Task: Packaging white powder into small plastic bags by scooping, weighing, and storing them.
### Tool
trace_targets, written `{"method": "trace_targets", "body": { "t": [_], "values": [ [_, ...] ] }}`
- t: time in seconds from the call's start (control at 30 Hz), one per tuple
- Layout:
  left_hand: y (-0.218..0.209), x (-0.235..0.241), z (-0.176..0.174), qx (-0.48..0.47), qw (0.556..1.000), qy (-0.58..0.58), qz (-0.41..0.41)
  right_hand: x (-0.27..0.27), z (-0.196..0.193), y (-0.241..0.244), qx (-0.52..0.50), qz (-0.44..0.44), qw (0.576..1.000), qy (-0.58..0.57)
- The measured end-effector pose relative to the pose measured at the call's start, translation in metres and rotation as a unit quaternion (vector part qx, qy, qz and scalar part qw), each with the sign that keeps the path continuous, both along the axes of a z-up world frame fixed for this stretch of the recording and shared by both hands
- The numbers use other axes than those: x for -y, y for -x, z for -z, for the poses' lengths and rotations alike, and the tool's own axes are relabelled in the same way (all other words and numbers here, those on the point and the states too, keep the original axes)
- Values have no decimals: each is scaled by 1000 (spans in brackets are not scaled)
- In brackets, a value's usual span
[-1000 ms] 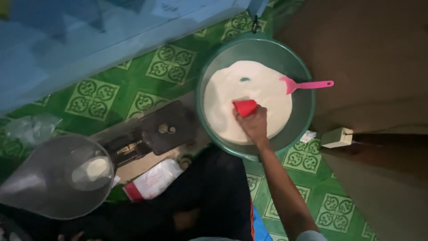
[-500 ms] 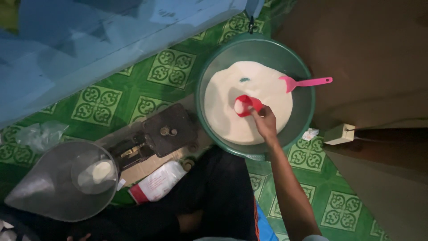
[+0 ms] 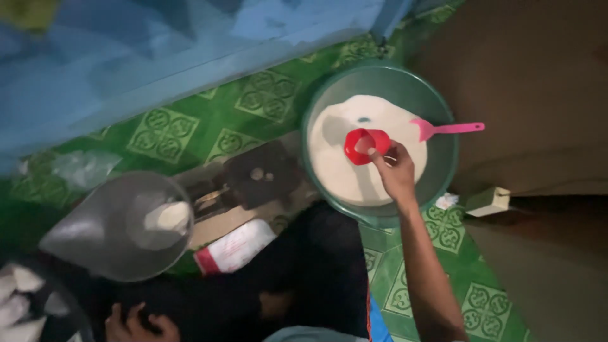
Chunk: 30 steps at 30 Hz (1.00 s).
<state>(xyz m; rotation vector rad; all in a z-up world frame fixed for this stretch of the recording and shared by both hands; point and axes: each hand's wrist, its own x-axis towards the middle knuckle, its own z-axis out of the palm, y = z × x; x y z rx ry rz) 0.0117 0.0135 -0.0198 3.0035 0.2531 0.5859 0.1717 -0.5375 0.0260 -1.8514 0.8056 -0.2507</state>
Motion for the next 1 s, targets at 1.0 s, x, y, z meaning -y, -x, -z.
{"method": "trace_targets", "body": {
  "t": [1.0],
  "values": [
    [6,22,-18,37,981,182,-57,-267,-106,-59,243,-441,844,187]
  ]
}}
